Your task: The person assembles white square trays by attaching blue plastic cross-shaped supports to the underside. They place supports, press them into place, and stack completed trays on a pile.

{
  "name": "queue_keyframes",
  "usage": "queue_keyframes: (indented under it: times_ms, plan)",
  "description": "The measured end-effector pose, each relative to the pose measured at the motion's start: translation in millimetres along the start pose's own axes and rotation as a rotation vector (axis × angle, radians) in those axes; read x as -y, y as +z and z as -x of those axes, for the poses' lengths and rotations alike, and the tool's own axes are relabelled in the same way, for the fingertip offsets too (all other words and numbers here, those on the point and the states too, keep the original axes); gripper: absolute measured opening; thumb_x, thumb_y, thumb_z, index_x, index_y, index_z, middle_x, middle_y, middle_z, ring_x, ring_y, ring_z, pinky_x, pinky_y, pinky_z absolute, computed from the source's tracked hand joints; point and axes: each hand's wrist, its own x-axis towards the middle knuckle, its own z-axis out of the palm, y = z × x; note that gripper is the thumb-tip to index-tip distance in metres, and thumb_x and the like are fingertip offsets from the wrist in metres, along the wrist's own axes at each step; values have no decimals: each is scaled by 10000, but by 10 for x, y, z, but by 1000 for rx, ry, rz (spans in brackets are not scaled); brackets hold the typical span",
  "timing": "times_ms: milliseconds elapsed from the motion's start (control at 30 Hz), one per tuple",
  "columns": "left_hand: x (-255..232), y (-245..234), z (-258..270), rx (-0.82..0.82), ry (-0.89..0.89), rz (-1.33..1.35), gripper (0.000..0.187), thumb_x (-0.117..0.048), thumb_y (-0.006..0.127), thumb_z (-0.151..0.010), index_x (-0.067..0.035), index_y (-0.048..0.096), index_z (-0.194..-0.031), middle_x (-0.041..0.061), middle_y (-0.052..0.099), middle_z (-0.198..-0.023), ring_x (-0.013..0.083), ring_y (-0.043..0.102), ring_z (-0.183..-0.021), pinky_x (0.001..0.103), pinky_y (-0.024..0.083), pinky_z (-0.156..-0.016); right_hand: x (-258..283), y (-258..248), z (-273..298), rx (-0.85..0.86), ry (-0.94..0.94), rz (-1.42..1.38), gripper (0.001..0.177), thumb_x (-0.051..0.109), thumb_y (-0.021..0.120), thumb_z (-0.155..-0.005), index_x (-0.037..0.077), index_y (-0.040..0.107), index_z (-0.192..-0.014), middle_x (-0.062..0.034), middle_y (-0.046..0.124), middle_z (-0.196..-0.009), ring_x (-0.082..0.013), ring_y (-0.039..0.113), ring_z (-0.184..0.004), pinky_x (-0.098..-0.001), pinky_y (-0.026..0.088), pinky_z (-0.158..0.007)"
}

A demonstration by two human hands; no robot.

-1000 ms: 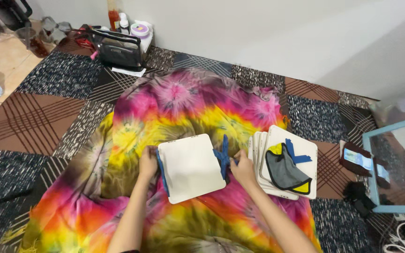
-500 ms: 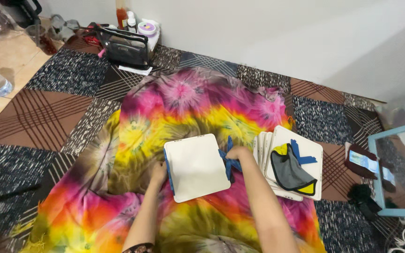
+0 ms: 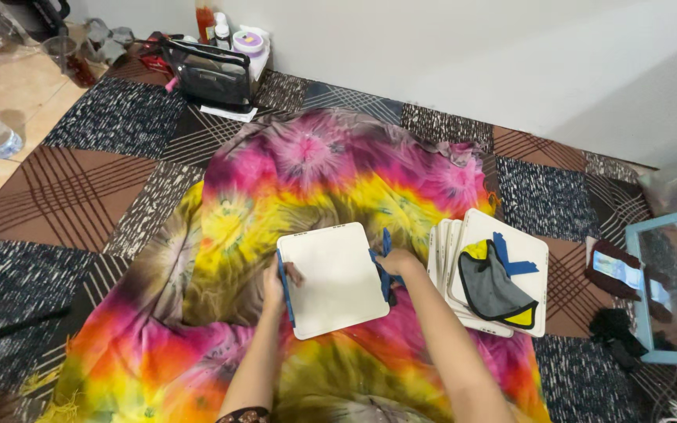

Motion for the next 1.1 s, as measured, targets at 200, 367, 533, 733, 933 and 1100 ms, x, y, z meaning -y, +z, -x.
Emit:
queue_keyframes:
  times_ms: [200, 367, 533, 733, 933, 1100]
  plan:
    - [257, -133, -113, 23, 9, -121, 712, -545, 395, -1038, -116, 415, -470, -3, 344, -412, 136, 314, -355, 307, 199, -381, 18, -19, 21, -53, -111, 259, 492, 384, 602, -979, -76, 770, -929, -206, 769, -764, -275, 735, -593, -403, 610, -611]
    - [364, -297, -209, 55, -56, -131, 683, -570, 440, -1000, -149, 373, -465, -8, 331, -429, 148, 315, -372, 322, 200, -394, 100, 110, -60, -31, -162, 410, 417, 290, 567, -968, -77, 750, -890, -219, 742, -757, -288, 737, -602, -412, 617, -617]
    - [434, -365, -260, 135, -49, -122, 711, -554, 414, -995, -122, 371, -431, 15, 328, -400, 153, 308, -354, 330, 188, -388, 232, 79, -109, -6, -153, 410, 324, 228, 573, -940, -75, 682, -965, -249, 746, -784, -315, 741, -606, -436, 616, -614]
    - [480, -316, -238, 82, -52, -115, 680, -523, 437, -1017, -141, 366, -458, -12, 309, -431, 138, 290, -381, 318, 191, -406, 94, 122, -169, -42, -209, 382, 351, 250, 570, -951, -85, 635, -1033, -264, 755, -808, -324, 747, -618, -432, 618, -627]
    - [397, -243, -224, 51, -59, -143, 693, -522, 412, -997, -135, 370, -424, 11, 322, -391, 160, 295, -341, 338, 196, -383, -37, 115, -343, -77, -364, 548, 458, 338, 613, -967, -109, 711, -970, -239, 733, -816, -285, 736, -629, -403, 586, -660]
    - [379, -212, -211, 30, -27, -135, 676, -520, 428, -1003, -147, 365, -443, -1, 316, -410, 144, 287, -358, 331, 191, -393, 50, -9, -188, 7, -242, 264, 323, 266, 619, -941, -19, 558, -1079, -235, 742, -773, -344, 740, -585, -471, 621, -591]
